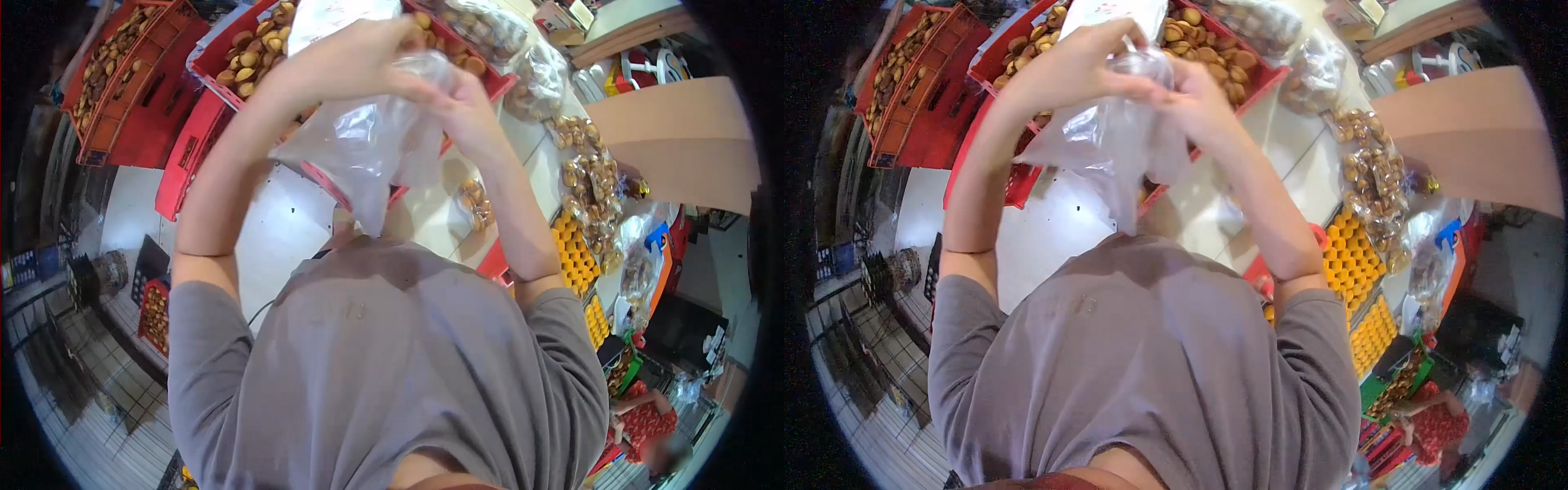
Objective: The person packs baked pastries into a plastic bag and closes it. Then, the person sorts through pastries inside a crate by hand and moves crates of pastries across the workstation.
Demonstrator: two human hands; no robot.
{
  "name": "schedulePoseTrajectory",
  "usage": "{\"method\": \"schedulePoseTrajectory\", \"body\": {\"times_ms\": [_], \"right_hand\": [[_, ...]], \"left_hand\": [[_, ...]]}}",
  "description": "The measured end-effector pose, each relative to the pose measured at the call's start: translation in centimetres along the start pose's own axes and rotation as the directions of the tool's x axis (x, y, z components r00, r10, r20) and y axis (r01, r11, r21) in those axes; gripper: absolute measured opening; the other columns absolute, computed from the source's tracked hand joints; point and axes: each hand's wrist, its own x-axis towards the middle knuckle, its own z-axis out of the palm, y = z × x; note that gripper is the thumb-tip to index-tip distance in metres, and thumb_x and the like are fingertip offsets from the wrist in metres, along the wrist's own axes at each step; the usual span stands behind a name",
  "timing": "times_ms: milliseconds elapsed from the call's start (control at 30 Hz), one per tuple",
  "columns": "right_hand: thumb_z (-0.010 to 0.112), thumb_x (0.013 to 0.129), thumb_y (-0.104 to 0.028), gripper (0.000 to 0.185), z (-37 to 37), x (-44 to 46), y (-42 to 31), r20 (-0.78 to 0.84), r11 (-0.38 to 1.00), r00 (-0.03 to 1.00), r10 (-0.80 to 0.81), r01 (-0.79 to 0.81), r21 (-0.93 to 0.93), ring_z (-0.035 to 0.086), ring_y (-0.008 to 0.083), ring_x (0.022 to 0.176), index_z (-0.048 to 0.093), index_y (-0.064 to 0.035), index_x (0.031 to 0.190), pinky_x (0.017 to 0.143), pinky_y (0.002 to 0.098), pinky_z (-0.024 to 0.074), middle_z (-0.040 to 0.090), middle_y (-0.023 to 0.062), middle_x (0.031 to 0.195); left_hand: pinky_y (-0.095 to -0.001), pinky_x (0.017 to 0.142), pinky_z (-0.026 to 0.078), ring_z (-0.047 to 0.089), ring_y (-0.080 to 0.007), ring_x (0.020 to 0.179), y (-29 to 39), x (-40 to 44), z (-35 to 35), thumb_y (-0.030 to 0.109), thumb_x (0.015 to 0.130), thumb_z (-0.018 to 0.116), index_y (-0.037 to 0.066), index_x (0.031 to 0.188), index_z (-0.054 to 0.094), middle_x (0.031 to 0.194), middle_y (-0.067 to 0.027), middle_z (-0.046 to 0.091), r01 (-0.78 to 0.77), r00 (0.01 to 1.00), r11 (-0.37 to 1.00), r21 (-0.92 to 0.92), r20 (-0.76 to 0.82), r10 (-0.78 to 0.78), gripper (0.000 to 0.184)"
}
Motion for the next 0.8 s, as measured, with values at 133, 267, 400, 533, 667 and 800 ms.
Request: {"method": "schedulePoseTrajectory", "body": {"times_ms": [133, 267, 400, 533, 667, 800], "right_hand": [[0.057, 0.077, -0.012, 0.028, -2.5, -5.5, -2.1, -0.423, 0.989, 0.904, 0.068, -0.005, 0.148, 0.055, 0.0104, 0.074, 0.050, -0.0018, 0.103, 0.067, 0.0234, 0.0446, 0.057, 0.0040, 0.091], [0.056, 0.079, -0.014, 0.029, -3.9, -10.3, -1.7, -0.602, 0.987, 0.788, 0.127, -0.038, 0.158, 0.055, 0.0102, 0.076, 0.049, -0.0028, 0.104, 0.067, 0.0240, 0.0454, 0.057, 0.0043, 0.092], [0.056, 0.079, -0.017, 0.025, -7.2, -13.4, 1.0, -0.741, 0.993, 0.671, -0.007, -0.084, -0.086, 0.052, 0.0091, 0.072, 0.051, -0.0033, 0.099, 0.061, 0.0238, 0.0419, 0.057, 0.0019, 0.089], [0.065, 0.071, -0.019, 0.030, -4.5, -15.3, 0.4, -0.262, 0.089, 0.579, -0.772, -0.310, -0.947, 0.049, 0.0154, 0.066, 0.051, -0.0003, 0.090, 0.060, 0.0279, 0.0397, 0.054, 0.0051, 0.077], [0.066, 0.069, -0.014, 0.033, 0.2, -16.6, 3.5, -0.509, 0.827, 0.860, -0.021, -0.271, -0.492, 0.050, 0.0147, 0.068, 0.051, 0.0006, 0.094, 0.062, 0.0267, 0.0409, 0.055, 0.0052, 0.080], [0.057, 0.077, -0.015, 0.021, -1.5, -17.8, 5.6, -0.425, 0.928, 0.861, 0.279, -0.128, 0.349, 0.055, 0.0150, 0.065, 0.054, -0.0014, 0.093, 0.063, 0.0243, 0.0441, 0.058, 0.0059, 0.075]], "left_hand": [[-0.0251, 0.064, 0.042, 0.055, -0.0130, 0.069, -0.9, -1.9, 1.2, 0.025, 0.067, 0.066, -0.002, 0.081, 0.061, 0.073, -0.0087, 0.061, 0.390, 0.760, 0.907, -0.160, 0.611, -0.220, 0.031], [-0.0250, 0.071, 0.044, 0.057, -0.0137, 0.077, -3.0, -5.1, 6.1, 0.020, 0.074, 0.060, 0.000, 0.083, 0.061, 0.080, -0.0067, 0.061, 0.478, 0.875, 0.223, -0.850, 0.438, -0.208, 0.022], [-0.0278, 0.065, 0.048, 0.059, -0.0146, 0.067, -0.4, -6.6, 11.5, 0.016, 0.077, 0.058, 0.002, 0.081, 0.060, 0.075, -0.0054, 0.060, 0.387, 0.830, -0.160, -0.908, 0.419, -0.369, 0.014], [-0.0206, 0.049, 0.037, 0.048, -0.0073, 0.054, 2.0, -6.5, 16.9, 0.025, 0.072, 0.065, 0.003, 0.075, 0.059, 0.065, -0.0009, 0.056, 0.410, 0.799, 0.163, -0.897, 0.267, -0.539, 0.023], [-0.0204, 0.048, 0.033, 0.045, -0.0060, 0.053, 5.4, -5.9, 18.9, 0.027, 0.073, 0.064, 0.003, 0.073, 0.058, 0.063, -0.0001, 0.054, 0.371, 0.834, 0.142, -0.918, 0.261, -0.487, 0.024], [-0.0214, 0.051, 0.037, 0.047, -0.0072, 0.055, 6.3, -6.3, 18.3, 0.027, 0.075, 0.062, 0.001, 0.075, 0.060, 0.066, -0.0017, 0.056, 0.547, 0.807, 0.264, -0.795, 0.417, -0.419, 0.026]]}}
